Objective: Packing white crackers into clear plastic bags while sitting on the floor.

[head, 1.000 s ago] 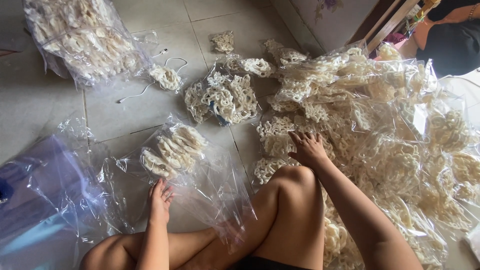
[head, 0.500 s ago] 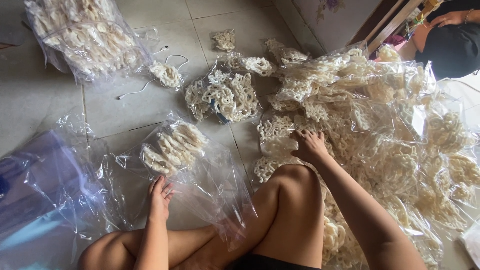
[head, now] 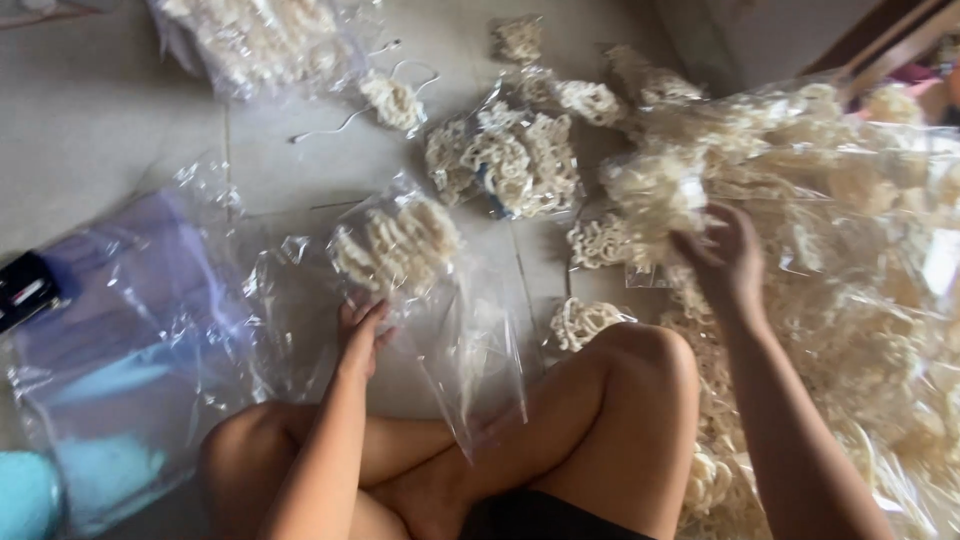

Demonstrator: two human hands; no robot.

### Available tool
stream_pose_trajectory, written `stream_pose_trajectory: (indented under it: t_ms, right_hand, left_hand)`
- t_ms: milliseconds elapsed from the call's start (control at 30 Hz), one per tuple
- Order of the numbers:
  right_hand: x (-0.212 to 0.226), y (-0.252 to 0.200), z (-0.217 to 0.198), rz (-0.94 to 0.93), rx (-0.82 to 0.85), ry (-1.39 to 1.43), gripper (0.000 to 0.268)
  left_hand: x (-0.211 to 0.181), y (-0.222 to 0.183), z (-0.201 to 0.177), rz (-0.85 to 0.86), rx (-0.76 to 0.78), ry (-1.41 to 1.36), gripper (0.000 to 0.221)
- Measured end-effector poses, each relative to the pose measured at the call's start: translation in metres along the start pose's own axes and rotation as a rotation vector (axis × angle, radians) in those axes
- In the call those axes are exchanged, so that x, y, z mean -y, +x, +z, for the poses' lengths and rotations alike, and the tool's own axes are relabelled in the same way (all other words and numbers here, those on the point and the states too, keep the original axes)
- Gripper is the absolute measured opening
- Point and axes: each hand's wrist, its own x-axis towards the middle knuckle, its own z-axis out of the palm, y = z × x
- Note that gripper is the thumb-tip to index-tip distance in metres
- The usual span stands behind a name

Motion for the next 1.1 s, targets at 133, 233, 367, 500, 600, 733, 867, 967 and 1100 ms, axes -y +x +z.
stream_pose_trajectory:
  t_ms: [133,233,367,500,600,733,867,967,1100]
  right_hand:
    - [0.029,-0.027,-0.019,0.166,0.081,0.589,0.062]
    - [0.029,-0.041,-0.018,0.207,0.129,0.888,0.052]
    - [0.044,-0.060,-0.016,0.276,0.188,1.061,0.040]
    - [0.042,-0.067,-0.002,0.374,0.274,1.285,0.020]
    - [0.043,-0.071,0.006,0.432,0.453,1.561,0.035]
    - [0.043,-0.083,0.011,0.356,0.545,1.230,0.041]
    - [0.039,-0.094,0.011,0.361,0.674,0.996,0.056]
    - [0.014,-0.097,0.027,0.463,0.708,1.114,0.046]
    - [-0.041,-0.091,0.064,0.561,0.521,1.165,0.046]
  left_hand:
    - [-0.016,0.009,0.003,-0.006,0.091,-0.122,0.059]
    - [-0.021,0.027,0.009,0.007,0.052,-0.165,0.044]
    - [-0.042,0.043,0.018,0.011,-0.025,-0.190,0.035]
    - [-0.048,0.057,0.011,0.011,0.023,-0.122,0.040]
    - [-0.051,0.039,-0.001,0.020,-0.027,0.148,0.088]
    - [-0.068,-0.061,0.007,0.595,-0.058,0.577,0.079]
    - [-0.073,-0.192,0.033,0.970,0.267,0.873,0.094]
    - [-0.046,-0.207,0.035,1.078,0.206,1.268,0.091]
    - [-0.029,-0.193,0.028,0.996,0.055,1.200,0.084]
